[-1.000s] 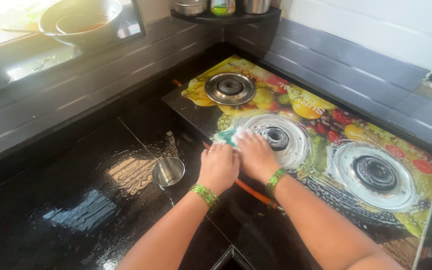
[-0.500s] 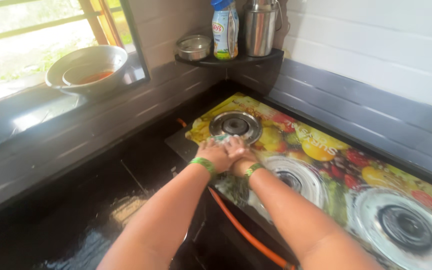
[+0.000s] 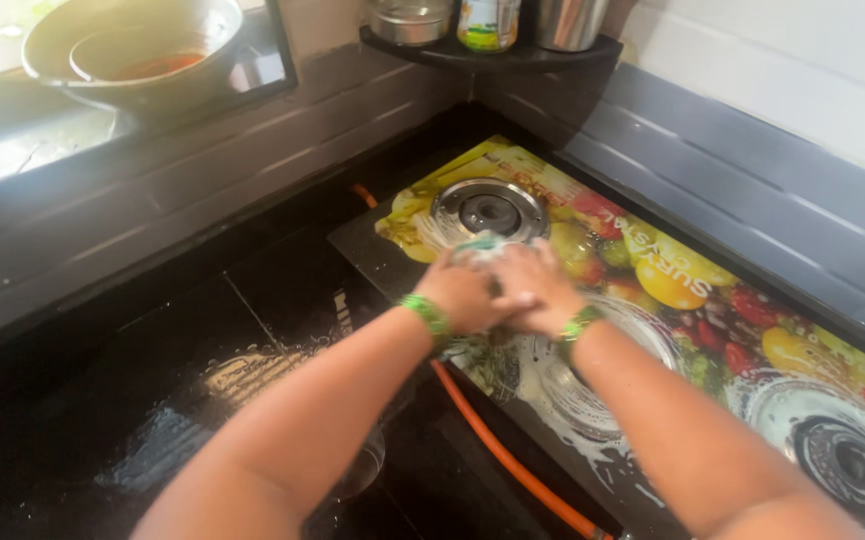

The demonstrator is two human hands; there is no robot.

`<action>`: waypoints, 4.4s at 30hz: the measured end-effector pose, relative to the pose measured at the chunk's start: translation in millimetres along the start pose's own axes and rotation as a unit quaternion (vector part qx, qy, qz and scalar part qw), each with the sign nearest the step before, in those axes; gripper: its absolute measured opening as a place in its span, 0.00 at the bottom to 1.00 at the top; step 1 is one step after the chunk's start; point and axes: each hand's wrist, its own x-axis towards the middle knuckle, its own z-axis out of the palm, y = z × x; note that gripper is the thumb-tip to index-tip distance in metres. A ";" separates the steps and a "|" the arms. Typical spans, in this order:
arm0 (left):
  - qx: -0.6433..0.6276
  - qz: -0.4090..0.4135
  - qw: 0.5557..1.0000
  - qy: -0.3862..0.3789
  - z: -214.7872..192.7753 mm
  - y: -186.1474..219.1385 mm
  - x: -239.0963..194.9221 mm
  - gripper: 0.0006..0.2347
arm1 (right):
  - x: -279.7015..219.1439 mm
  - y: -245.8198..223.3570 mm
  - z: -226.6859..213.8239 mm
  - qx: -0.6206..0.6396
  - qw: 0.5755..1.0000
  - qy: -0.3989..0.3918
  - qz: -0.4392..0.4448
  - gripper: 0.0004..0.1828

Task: The person cleans a kitchen countertop and a gas stove using a green sponge and water from a metal cup. They wipe the black countertop surface and then scrub the stove top, including the burner grates, with soapy water.

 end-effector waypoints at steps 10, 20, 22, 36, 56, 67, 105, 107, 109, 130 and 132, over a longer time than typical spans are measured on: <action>-0.010 0.002 0.997 0.078 -15.1 4.9 14.7 0.45 | 13.3 18.5 2.6 0.080 0.995 0.065 -0.019 0.23; -0.002 -0.005 0.997 0.072 -13.1 30.3 21.0 0.46 | -1.8 35.0 -6.4 0.089 0.993 0.066 -0.039 0.28; 0.000 -0.020 0.999 0.033 -12.5 14.8 19.3 0.44 | 8.2 21.9 -0.7 0.134 0.987 0.069 -0.064 0.24; -0.093 -0.077 0.984 0.134 -23.1 -90.4 146.4 0.46 | 138.5 39.5 -21.4 0.008 0.999 -0.003 -0.035 0.32; 0.025 0.014 1.000 0.002 -30.6 -0.3 21.9 0.44 | 0.4 -1.0 -24.1 0.044 0.999 0.000 -0.018 0.28; -0.052 -0.088 0.991 0.083 -40.4 -94.4 98.1 0.46 | 117.0 -14.0 -51.5 -0.098 0.986 -0.137 -0.018 0.29; 0.004 -0.083 0.995 0.056 -79.5 -49.7 122.0 0.40 | 134.7 40.8 -36.6 0.150 0.973 -0.063 0.166 0.43; 0.004 -0.097 0.994 0.052 -75.8 -67.0 103.7 0.42 | 138.8 17.5 -36.6 0.124 0.984 -0.060 0.111 0.36; 0.007 -0.108 0.994 0.032 -67.9 -71.6 83.3 0.44 | 126.5 -1.7 -35.3 0.060 0.997 -0.041 0.024 0.28; 0.046 -0.010 0.998 -0.030 -17.6 12.0 -83.3 0.40 | -35.6 -47.0 3.3 0.131 0.982 0.040 -0.133 0.35; 0.030 -0.062 0.997 -0.025 -10.8 -15.5 -84.7 0.40 | -3.3 -61.1 18.0 0.125 0.979 0.050 -0.152 0.39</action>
